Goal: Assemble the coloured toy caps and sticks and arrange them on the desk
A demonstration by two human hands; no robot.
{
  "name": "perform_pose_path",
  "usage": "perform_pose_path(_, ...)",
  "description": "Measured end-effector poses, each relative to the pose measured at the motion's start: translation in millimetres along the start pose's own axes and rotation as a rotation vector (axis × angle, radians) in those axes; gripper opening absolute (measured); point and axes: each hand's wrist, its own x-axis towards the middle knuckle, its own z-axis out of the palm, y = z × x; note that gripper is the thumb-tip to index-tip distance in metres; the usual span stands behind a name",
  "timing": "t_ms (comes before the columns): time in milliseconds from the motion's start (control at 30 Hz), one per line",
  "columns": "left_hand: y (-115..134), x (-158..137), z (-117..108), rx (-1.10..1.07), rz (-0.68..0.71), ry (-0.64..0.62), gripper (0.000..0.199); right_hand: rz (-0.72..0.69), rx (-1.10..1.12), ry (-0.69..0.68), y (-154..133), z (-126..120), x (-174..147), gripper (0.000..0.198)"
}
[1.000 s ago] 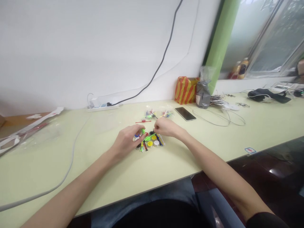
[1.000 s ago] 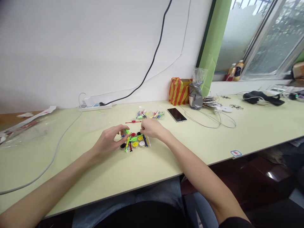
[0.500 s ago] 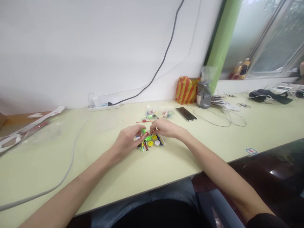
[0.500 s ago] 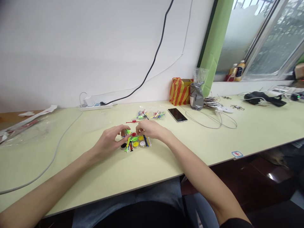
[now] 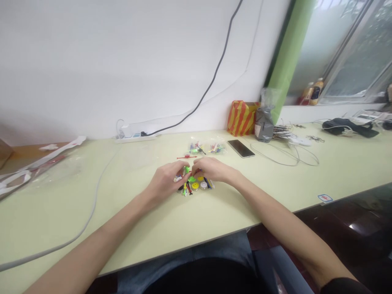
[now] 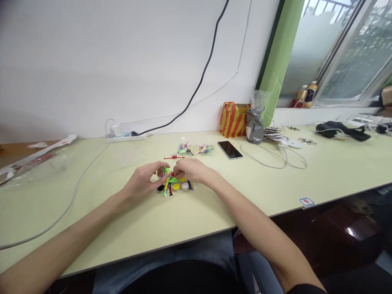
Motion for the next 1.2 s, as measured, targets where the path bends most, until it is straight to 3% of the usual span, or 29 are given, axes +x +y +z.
perform_pose_path(533, -0.5, -0.1, 0.3, 0.003, 0.010, 0.001, 0.014, -0.061, 0.045, 0.056, 1.2, -0.5, -0.2, 0.014)
perform_pose_path(700, -0.4, -0.1, 0.1, 0.014, 0.012, 0.021, 0.016, -0.106, 0.149, 0.266, 1.5, -6.0, -0.9, 0.012)
perform_pose_path(800, 0.5, 0.3, -0.4, 0.027, 0.017, 0.033, 0.018, -0.034, 0.219, 0.426, 9.7, -8.3, -0.9, 0.006)
perform_pose_path(867, 1.0, 0.5, -0.8, 0.031, 0.025, 0.037, 0.018, 0.050, 0.220, 0.451, 16.8, -8.7, -0.6, 0.006)
perform_pose_path(967, 1.4, 0.7, -1.1, 0.036, 0.028, 0.040, 0.020, 0.199, 0.185, 0.378, 24.1, -8.1, -0.4, 0.008)
perform_pose_path(1067, 1.2, 0.7, -1.1, 0.038, 0.025, 0.026, 0.020, 0.327, 0.242, 0.202, 24.6, -7.7, -1.5, 0.007)
perform_pose_path(1200, 0.8, 1.0, -0.2, 0.031, 0.025, 0.020, 0.021, 0.360, 0.287, 0.096, 20.1, -9.0, -4.0, 0.010)
